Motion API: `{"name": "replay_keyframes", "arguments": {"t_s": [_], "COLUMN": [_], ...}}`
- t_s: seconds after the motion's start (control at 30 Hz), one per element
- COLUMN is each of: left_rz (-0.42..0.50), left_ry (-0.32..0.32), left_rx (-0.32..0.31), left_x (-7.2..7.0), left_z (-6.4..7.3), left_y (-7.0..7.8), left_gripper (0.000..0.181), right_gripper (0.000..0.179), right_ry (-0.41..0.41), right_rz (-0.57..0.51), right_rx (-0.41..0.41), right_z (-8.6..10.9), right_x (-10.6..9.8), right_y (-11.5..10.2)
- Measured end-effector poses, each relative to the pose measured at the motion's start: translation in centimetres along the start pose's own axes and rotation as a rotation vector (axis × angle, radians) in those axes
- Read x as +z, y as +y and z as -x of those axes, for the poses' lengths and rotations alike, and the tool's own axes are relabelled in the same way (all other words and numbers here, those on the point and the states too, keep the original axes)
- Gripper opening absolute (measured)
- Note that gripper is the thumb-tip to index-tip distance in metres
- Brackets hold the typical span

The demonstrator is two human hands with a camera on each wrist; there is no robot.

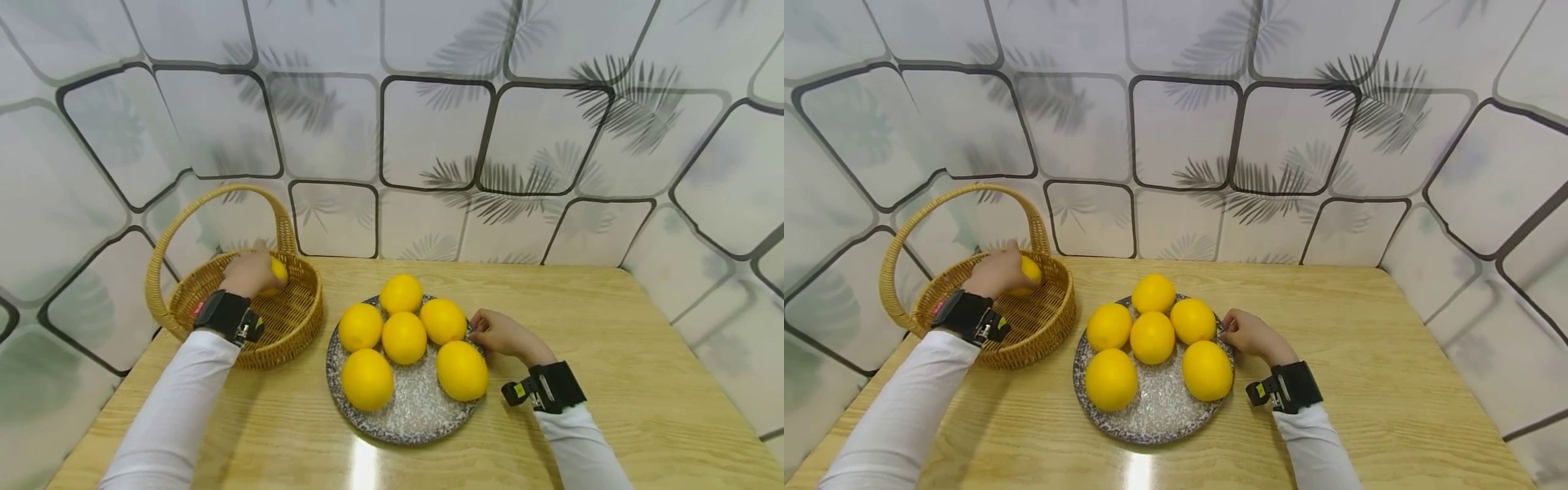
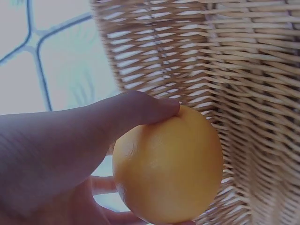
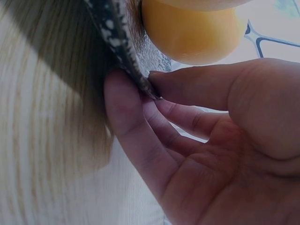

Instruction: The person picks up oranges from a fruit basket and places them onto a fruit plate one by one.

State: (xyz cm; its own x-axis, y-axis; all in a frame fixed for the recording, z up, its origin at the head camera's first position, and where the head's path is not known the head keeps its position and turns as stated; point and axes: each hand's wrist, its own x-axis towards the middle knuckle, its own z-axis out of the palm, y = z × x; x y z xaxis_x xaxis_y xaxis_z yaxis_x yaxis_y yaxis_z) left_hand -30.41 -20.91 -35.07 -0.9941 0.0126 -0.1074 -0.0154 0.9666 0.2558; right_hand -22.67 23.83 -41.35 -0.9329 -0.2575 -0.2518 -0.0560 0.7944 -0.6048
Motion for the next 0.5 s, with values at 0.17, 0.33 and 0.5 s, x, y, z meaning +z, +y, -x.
{"name": "replay_keyframes", "arguments": {"t_s": [0.17,0.33,0.5], "left_rz": [0.037,0.072,0.088], "left_ry": [0.021,0.056,0.102], "left_rx": [0.042,0.067,0.097], "left_x": [-0.8,-1.1,-1.1], "left_z": [0.4,0.9,1.7], "left_y": [0.6,1.3,1.7], "left_gripper": [0.091,0.093,0.087], "right_gripper": [0.02,0.02,0.02], "right_ry": [0.001,0.008,0.005], "right_rz": [-0.012,-0.015,-0.009], "right_rx": [0.001,-0.005,-0.012], "right_z": [0.0,0.1,0.1], "right_x": [0.0,-0.1,0.0], "right_y": [0.1,0.1,0.1]}}
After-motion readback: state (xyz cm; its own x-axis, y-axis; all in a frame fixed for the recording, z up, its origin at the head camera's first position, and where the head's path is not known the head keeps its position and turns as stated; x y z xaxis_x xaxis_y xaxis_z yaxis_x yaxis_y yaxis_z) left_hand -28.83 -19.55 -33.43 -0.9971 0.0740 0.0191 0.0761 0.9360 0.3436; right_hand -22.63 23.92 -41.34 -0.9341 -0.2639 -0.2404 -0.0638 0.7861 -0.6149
